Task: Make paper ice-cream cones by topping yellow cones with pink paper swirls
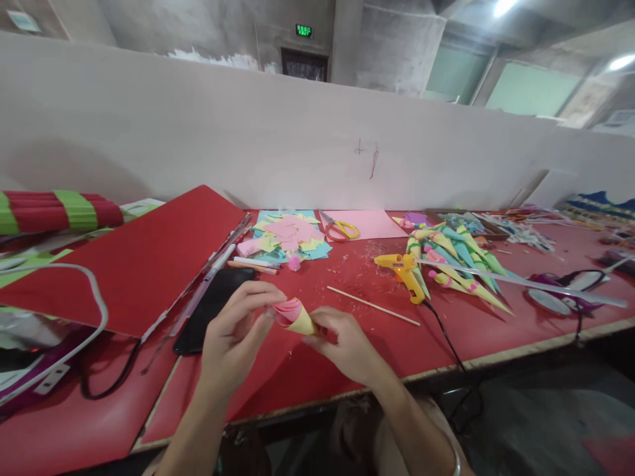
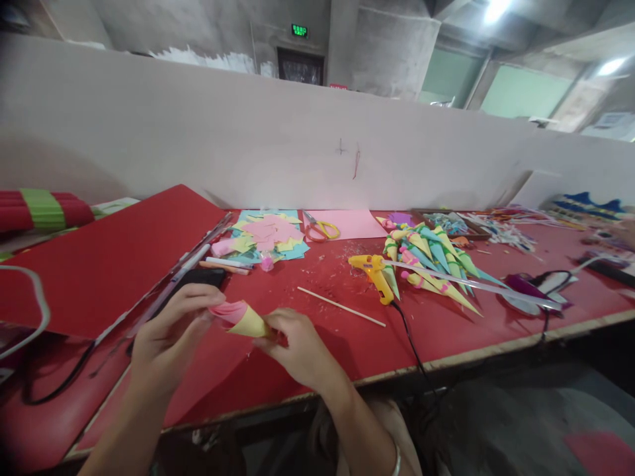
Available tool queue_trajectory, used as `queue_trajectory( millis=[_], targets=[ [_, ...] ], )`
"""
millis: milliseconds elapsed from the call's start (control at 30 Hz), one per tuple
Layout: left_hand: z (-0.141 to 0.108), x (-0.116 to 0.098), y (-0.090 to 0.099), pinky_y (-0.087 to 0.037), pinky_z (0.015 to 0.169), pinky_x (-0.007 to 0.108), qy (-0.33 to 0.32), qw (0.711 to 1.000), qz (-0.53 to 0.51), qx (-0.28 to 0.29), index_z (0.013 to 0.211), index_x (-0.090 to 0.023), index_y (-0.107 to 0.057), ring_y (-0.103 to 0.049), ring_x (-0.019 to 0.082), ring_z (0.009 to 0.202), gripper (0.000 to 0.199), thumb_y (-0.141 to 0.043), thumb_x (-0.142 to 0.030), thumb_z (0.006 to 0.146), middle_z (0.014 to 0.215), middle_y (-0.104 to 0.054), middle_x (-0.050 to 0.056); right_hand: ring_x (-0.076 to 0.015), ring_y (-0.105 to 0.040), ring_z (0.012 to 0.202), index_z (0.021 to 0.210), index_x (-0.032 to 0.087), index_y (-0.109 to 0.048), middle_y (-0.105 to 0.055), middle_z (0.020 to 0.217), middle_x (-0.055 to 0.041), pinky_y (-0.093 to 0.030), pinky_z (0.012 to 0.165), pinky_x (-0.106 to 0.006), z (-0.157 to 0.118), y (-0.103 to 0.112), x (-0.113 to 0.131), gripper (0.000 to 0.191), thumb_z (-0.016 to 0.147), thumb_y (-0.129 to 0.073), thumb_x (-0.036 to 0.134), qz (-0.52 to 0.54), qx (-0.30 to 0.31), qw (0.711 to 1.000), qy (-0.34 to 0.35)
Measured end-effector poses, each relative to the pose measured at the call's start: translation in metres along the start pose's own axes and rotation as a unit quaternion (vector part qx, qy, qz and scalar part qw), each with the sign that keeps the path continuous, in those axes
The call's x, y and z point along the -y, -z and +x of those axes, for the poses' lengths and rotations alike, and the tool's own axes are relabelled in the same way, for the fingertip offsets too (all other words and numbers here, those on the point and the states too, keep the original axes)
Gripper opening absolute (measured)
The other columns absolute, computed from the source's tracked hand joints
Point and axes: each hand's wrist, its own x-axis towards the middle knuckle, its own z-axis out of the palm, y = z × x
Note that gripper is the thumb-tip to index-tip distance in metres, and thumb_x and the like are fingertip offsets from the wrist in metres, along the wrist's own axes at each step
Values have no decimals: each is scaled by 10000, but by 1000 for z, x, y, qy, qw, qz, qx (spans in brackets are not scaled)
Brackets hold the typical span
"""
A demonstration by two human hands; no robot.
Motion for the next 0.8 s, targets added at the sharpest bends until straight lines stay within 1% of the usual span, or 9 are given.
queue_trajectory(
  millis=[167,233,300,367,433,500,533,633,800],
  targets=[
    [-2,1,-1,-471,705,241,12,999,-3,35,860,-247,-641,-548,135,801,170,-495,-172,818,854,-586,13,-121,-499,660,798,152,-602,-556,714,-13,-369,613,-214,0,-3,-5,134,836,-515,246,-52,9,998,17],
    [-3,3,-1,-465,746,262,24,999,-16,29,927,-253,-629,-537,156,861,166,-504,-237,820,912,-583,25,-120,-503,650,830,155,-608,-565,723,-16,-375,612,-213,-1,-4,-6,137,844,-501,239,-55,7,998,14],
    [-4,6,1,-450,805,290,33,998,-48,28,1059,-267,-576,-510,189,962,276,-522,-354,803,1023,-560,41,-125,-514,660,817,155,-610,-578,730,-23,-382,624,-217,-1,-5,-6,136,843,-501,232,-61,-1,998,16],
    [-4,9,2,-422,878,330,44,994,-65,72,1191,-277,-486,-455,235,1085,482,-548,-471,754,1168,-499,64,-132,-527,673,795,157,-607,-592,732,-30,-387,634,-221,-2,-6,-4,136,842,-500,228,-65,-6,998,27],
    [-4,11,3,-376,944,367,60,986,-39,153,1237,-282,-444,-393,269,1169,589,-597,-492,708,1255,-438,77,-136,-546,693,803,162,-602,-610,752,-34,-396,646,-220,-2,-5,-2,139,848,-492,235,-54,-1,998,40],
    [-4,13,4,-351,969,377,66,974,5,219,1193,-287,-488,-393,266,1171,531,-636,-422,702,1242,-444,72,-134,-566,715,827,170,-598,-628,783,-33,-407,661,-214,-3,-3,1,139,856,-481,240,-34,14,998,47],
    [-4,13,4,-355,964,375,62,970,20,234,1148,-288,-521,-418,253,1143,464,-641,-382,710,1203,-468,66,-133,-575,723,835,173,-597,-635,797,-32,-411,666,-210,-3,-3,2,137,857,-477,235,-25,21,998,48],
    [-3,12,4,-384,927,365,44,971,29,235,1037,-273,-571,-468,223,1054,316,-631,-322,731,1104,-505,56,-137,-592,746,858,177,-600,-648,836,-35,-421,678,-208,-2,-2,4,131,856,-475,216,-26,40,998,41],
    [-2,10,5,-393,904,350,25,969,22,245,998,-274,-581,-466,211,1029,277,-635,-312,729,1076,-505,49,-153,-600,777,882,174,-611,-662,866,-53,-423,701,-226,-1,-4,-1,134,845,-498,235,-62,48,996,43]
  ],
)
